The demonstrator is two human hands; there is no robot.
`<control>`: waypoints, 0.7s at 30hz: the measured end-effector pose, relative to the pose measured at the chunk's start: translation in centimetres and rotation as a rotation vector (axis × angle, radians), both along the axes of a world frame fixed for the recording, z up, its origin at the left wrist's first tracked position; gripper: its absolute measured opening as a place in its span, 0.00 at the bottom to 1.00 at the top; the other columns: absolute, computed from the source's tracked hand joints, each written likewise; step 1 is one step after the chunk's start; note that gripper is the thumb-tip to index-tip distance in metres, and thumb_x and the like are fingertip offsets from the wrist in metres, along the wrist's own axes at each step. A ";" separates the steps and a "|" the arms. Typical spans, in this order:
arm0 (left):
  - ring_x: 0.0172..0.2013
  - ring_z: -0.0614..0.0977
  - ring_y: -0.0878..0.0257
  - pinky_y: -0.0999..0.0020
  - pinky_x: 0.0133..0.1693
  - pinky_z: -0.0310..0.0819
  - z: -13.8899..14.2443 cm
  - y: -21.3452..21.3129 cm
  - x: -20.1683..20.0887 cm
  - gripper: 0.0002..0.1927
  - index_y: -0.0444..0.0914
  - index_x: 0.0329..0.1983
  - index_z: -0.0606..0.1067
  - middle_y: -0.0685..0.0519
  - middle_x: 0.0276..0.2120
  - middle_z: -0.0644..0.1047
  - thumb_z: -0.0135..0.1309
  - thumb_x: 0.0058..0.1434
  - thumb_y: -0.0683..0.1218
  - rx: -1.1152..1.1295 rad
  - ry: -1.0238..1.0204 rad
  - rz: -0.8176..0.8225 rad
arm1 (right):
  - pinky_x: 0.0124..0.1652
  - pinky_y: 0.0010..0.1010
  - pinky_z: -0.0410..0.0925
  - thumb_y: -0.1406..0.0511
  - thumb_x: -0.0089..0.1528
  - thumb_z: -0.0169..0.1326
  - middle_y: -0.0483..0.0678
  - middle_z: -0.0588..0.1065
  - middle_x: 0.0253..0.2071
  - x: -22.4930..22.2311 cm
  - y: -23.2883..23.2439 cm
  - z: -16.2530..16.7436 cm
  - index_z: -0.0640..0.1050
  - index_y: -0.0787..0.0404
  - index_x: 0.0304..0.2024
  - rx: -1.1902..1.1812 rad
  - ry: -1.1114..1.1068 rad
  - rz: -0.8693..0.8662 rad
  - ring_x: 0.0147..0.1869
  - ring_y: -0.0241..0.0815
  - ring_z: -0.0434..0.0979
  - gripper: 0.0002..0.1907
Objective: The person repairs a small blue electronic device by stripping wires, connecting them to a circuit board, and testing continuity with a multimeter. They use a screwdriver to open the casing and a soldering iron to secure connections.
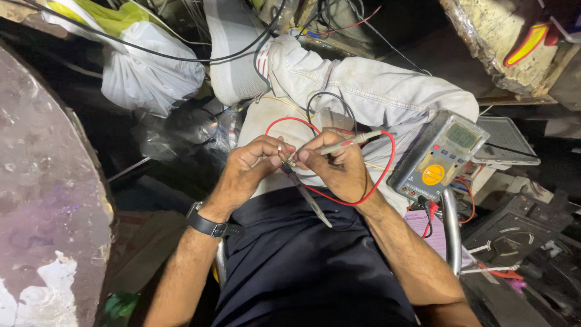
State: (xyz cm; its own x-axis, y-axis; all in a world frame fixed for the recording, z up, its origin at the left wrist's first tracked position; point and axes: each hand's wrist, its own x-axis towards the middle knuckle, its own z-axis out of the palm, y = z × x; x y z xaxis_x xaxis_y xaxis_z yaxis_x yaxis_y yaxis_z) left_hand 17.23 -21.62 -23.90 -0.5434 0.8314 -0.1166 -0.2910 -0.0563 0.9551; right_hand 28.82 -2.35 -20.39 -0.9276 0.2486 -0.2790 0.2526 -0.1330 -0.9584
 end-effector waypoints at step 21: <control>0.58 0.78 0.57 0.55 0.70 0.61 -0.3 -1.9 -0.8 0.06 0.30 0.40 0.77 0.46 0.48 0.79 0.49 0.66 0.33 -0.038 -0.117 0.036 | 0.48 0.22 0.75 0.72 0.69 0.54 0.48 0.80 0.44 -0.7 -2.3 0.3 0.76 0.69 0.43 -0.082 0.072 -0.001 0.52 0.29 0.79 0.04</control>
